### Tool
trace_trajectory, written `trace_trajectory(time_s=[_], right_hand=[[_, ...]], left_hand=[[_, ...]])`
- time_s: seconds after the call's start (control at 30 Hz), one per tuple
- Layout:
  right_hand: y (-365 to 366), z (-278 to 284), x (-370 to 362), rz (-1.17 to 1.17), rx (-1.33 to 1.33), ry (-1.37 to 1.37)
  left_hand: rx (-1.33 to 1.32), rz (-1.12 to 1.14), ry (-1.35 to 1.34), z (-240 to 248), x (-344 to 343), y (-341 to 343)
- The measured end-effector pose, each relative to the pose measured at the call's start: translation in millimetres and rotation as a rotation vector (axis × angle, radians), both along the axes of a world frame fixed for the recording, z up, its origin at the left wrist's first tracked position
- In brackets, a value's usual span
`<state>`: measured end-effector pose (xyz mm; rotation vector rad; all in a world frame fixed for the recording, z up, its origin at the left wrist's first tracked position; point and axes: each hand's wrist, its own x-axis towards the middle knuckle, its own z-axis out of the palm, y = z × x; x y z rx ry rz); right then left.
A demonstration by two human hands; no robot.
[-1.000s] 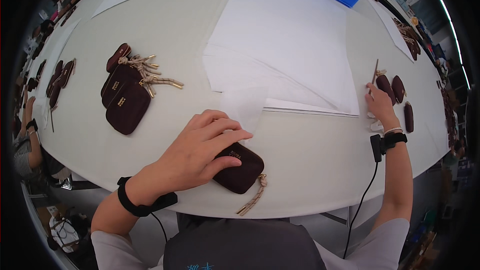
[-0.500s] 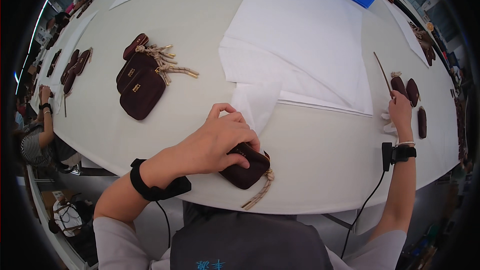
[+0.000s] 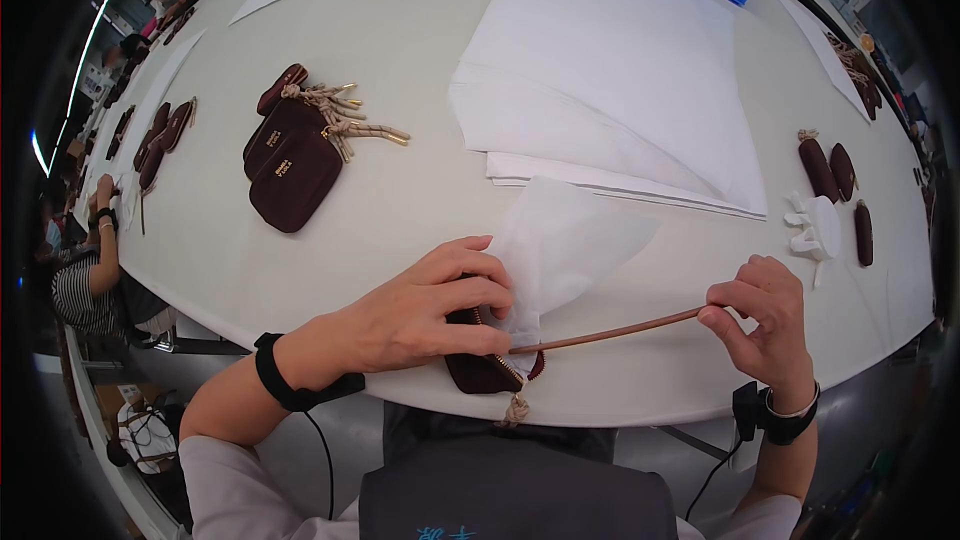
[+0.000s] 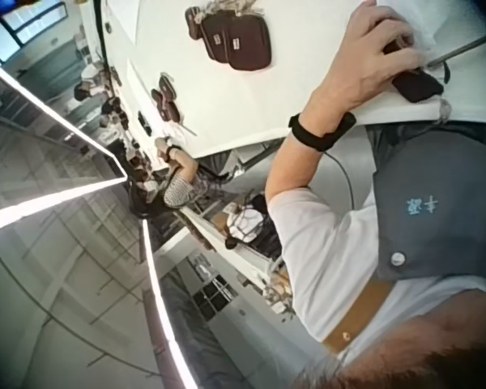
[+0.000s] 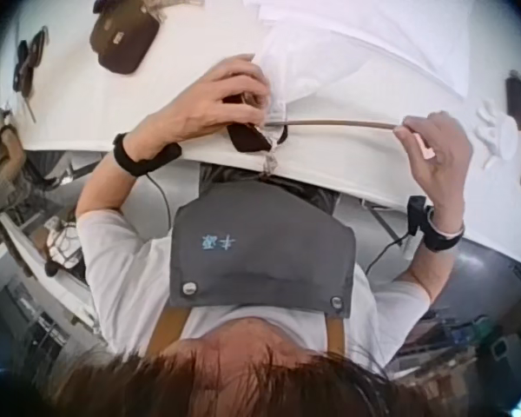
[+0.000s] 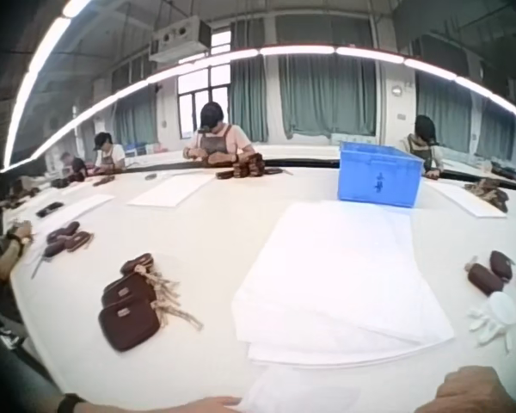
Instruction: The person assembles small maroon pouches by inserting white tissue paper into them and using a thin wooden stick to adjust the contents. The person repeatedly opens the zipper, places the paper inside, and uses the stick to push the paper down before closing the pouch. The finished pouches are placed on the table.
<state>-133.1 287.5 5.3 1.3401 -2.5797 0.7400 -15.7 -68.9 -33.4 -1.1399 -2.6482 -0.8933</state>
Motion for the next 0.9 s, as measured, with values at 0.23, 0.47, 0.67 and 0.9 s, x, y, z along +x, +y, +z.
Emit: trace_trajectory(time_s=[0.23, 0.47, 0.67, 0.9], right_hand=[[-14, -6, -8, 0.145, 0.029, -0.098], [-26, -29, -14, 0.171, 0.047, -0.557], [-40, -39, -21, 0.296, 0.088, -0.559], [-62, -23, -20, 0.36, 0.136, -0.36]], left_hand=[[0.042, -0.101, -0.046, -9, 1, 3], [0.133, -0.115, -0.047, -26, 1, 14], [0.144, -0.107, 0.045, -33, -1, 16], [0.18, -0.059, 0.08, -36, 1, 18]])
